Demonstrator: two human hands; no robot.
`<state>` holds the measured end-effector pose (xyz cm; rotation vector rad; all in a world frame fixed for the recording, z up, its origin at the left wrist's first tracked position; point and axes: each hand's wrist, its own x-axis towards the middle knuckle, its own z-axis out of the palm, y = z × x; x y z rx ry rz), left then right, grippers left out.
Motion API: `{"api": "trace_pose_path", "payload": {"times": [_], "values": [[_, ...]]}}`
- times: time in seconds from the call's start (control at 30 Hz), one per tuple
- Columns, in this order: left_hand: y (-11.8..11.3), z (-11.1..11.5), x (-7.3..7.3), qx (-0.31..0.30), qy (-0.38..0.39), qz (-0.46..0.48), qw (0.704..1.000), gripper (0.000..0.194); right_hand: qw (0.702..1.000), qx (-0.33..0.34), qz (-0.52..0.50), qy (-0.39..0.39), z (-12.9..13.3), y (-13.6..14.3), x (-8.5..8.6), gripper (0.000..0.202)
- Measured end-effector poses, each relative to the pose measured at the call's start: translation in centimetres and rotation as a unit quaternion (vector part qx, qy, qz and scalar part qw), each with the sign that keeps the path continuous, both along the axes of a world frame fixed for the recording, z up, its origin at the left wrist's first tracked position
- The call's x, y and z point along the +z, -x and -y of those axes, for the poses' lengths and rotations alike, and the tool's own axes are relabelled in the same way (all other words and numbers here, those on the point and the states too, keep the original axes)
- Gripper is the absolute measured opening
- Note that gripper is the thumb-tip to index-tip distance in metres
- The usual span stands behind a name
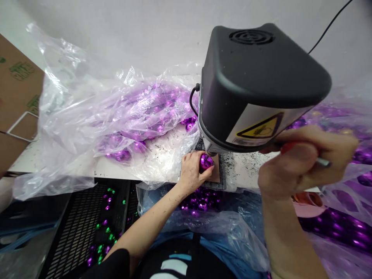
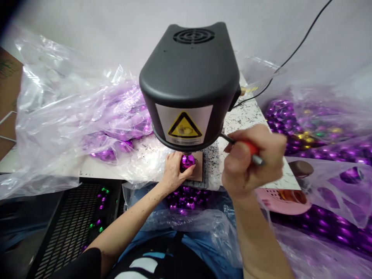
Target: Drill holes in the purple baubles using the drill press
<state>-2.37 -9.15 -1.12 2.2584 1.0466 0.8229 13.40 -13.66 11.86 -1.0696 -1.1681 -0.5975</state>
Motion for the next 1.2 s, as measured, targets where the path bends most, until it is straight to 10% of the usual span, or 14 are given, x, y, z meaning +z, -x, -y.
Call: {"api": "trace_pose_path", "payload": {"times": [0.3,1.03,1.2], "values": [[-0.1,0.0,-0.2,0.004,-0.006,-0.003,1.0,0.035,0.995,0.01,0.029,0.091,2.8,0.2,-3.4,0.013],[0.1,-0.1,-0.7,-0.012,0.006,0.019,1.0,0.037,0.993,0.01,-0.088,-0.081,0.3,2.8,-5.9,0.011],[0.1,-0.1,-0.6,-0.004,0.015,0.013,1.0,0.039,0.995,0.026,-0.099,-0.009,1.2,2.4,-7.0,0.009]]}}
